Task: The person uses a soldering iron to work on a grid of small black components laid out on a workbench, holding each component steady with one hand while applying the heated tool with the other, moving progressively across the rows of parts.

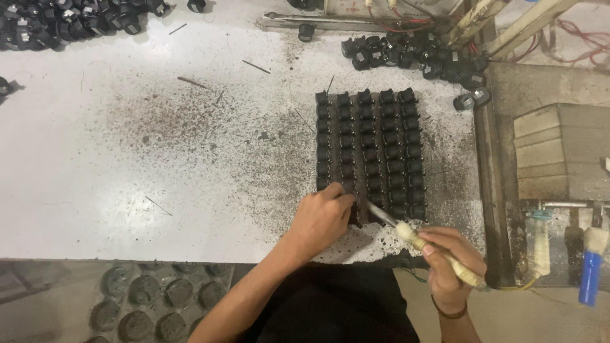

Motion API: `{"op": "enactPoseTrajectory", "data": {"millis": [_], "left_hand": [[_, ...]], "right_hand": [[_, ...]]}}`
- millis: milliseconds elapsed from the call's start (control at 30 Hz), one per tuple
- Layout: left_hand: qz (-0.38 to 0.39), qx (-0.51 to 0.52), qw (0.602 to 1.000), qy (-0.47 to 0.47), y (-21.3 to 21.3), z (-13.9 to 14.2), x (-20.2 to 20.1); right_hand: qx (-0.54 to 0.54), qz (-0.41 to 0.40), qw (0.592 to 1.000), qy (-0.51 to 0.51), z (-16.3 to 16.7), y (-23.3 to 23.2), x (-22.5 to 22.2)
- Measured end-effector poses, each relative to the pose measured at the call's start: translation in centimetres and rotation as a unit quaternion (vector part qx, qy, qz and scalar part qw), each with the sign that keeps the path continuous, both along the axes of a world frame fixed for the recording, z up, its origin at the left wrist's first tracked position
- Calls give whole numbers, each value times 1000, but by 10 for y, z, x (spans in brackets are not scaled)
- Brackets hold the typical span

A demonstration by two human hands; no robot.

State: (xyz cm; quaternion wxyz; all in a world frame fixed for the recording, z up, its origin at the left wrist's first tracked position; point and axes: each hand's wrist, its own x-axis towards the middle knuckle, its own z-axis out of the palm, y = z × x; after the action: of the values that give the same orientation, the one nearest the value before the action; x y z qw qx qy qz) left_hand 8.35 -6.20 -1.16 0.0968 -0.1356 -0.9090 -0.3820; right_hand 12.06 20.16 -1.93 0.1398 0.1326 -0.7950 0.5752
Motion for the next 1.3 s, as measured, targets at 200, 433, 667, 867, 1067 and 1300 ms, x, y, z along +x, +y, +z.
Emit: {"op": "enactPoseTrajectory", "data": {"millis": [200,433,667,867,1067,1300], "left_hand": [[-1,-8,1000,5,0,-4,2],[-5,-25,1000,0,2,-8,-1],[-1,-34,999,15,2,-6,-3],[-9,-44,999,12,3,7,-8],[19,19,997,66,-10,19,20],[-13,-18,999,42,3,3,35]], "right_hand": [[-38,-12,999,10,-6,0,-2],[-75,2,997,7,-16,6,-2],[-118,48,991,35,-9,-1,-7],[51,57,997,1,1,18,-13],[-235,64,970,19,-9,26,-1],[-39,-36,998,-14,-4,11,34]]}}
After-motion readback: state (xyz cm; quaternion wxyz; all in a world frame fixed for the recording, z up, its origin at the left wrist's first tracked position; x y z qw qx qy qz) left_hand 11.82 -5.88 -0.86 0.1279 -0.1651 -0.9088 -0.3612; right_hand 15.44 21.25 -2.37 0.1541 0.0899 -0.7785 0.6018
